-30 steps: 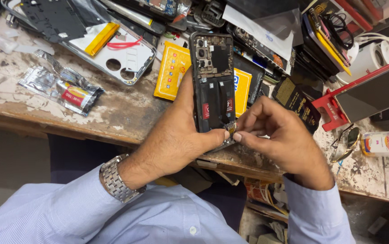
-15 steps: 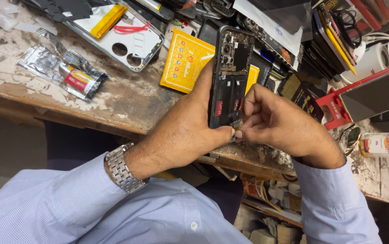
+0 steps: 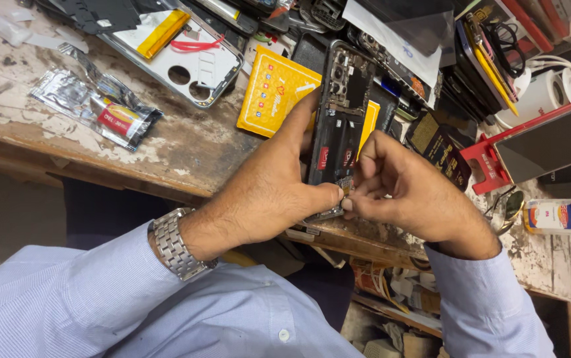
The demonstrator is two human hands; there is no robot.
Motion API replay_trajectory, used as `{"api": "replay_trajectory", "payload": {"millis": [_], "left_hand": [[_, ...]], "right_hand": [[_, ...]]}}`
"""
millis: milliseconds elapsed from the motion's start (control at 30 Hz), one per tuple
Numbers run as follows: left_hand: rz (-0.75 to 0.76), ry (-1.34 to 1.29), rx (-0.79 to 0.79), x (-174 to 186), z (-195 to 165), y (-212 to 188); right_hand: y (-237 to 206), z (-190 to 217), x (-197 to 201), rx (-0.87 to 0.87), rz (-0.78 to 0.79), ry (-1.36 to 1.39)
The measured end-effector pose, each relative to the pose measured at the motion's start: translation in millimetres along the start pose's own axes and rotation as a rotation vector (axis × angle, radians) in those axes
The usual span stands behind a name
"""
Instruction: The person holds a phone frame and squeezes T-7000 adhesive from a tube around its edge, then peels the cover off a replacement screen and aligns it onto the frame, pressing it in place by hand.
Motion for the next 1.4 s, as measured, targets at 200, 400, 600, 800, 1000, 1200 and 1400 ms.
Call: {"api": "replay_trajectory", "payload": {"millis": [200,400,600,800,1000,1200,1400], "left_hand": [[0.013,-0.117,0.086,1.6,7.4,2.4],[-0.068,0.096,0.015,5.3,-5.8,2.5],[-0.224,0.032,-0.018,17.4,-7.7,-0.8],[-0.298,-0.483,-0.017,6.3,7.4,0.9],[-0.333,-0.641,0.029,7.9,16.3,-0.1],[-0.357,-0.689,0.05,20.4,20.3,0.9],[-0.363,-0.674,0.05,23.7,21.0,4.2]], "right_hand": [[3.5,-9.5,-0.5,0.006,-0.019,0.084],[-15.1,5.4,9.8,0.143,-0.16,0.135],[-58.6,13.4,-1.9,0.248,-0.64,-0.072],[-72.5,46.5,-32.9,0.547,-0.825,-0.425],[-70.2,61.5,-50.5,0.641,-0.881,-0.695],[-56.6,64.1,-60.7,0.672,-0.891,-0.82],[-49.9,68.3,-61.7,0.685,-0.86,-0.854]]}}
Point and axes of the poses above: each hand's wrist, its own y-axis towards the middle knuckle, its own x-axis out of the back of the hand, z = x × y, the point moved 10 cm from there along y, towards the middle knuckle
